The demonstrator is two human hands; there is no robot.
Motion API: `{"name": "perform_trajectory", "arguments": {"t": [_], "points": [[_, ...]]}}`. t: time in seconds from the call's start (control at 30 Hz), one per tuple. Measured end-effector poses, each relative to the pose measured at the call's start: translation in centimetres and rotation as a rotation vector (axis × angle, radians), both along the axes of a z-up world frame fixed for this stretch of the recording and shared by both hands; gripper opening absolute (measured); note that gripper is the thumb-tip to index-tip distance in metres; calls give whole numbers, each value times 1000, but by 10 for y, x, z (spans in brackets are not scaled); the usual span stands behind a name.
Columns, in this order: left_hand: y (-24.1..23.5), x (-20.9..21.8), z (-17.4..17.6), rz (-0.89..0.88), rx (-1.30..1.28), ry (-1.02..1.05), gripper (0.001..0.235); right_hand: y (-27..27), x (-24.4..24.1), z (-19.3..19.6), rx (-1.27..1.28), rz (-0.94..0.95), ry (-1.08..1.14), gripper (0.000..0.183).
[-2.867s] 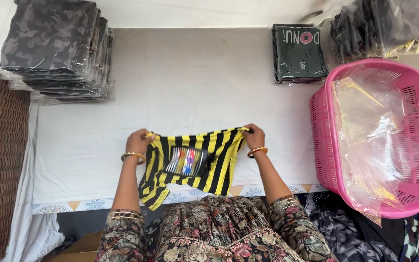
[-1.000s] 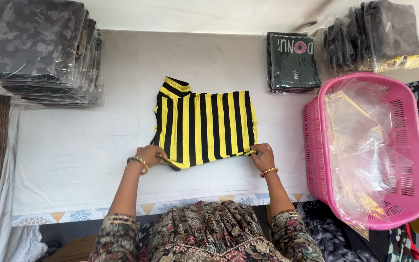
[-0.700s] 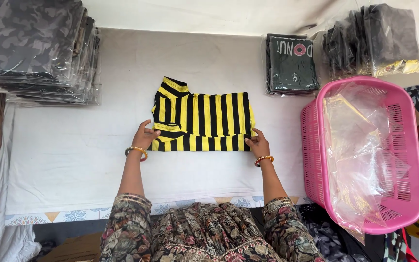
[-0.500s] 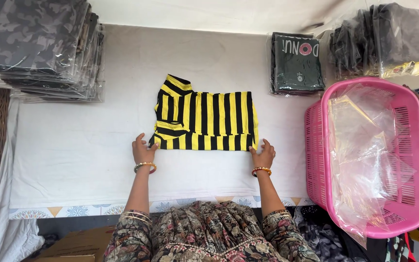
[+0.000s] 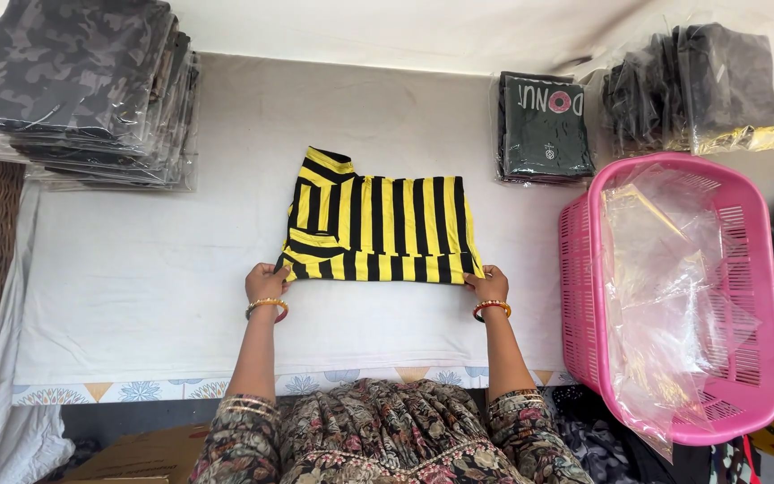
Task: The person folds a dark green t-shirt and a yellow-and-black striped t-shirt on a white table. They then place each folded shirt into a clear plastic bag and stack them on the table.
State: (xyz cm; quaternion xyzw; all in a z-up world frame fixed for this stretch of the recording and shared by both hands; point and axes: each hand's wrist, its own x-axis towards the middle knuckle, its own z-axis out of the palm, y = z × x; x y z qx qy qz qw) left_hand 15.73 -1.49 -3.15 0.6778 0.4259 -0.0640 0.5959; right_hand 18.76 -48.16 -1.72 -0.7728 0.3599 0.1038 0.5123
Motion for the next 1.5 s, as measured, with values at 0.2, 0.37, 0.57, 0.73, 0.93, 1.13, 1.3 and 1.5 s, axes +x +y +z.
{"name": "perform_trajectory", "arguments": {"t": [0.2, 0.37, 0.57, 0.73, 0.93, 1.13, 1.3, 1.5], "points": [[16, -50, -27, 5, -5, -17, 30, -1, -28, 2, -44, 79, 10, 40], [7, -64, -20, -216, 279, 131, 33, 0, -36, -6, -188, 205, 130, 44], [0, -6, -3, -166, 653, -32, 39, -6, 14, 17, -410, 324, 138, 44], [-11, 99, -4, -403, 655, -212, 33, 8, 86, 14, -473, 528, -217, 28], [-27, 184, -17, -460, 784, -320, 63, 29, 160, -7, -705, 849, -578, 47], [-24, 194, -11, -462, 409, 139, 61, 30, 178, -14, -719, 906, -392, 16], [-8, 154, 11, -525, 393, -173, 25, 19, 141, 4, -666, 817, -584, 13], [-6, 71, 40, -666, 652, -402, 25, 16, 78, 12, -740, 806, -661, 16]]}}
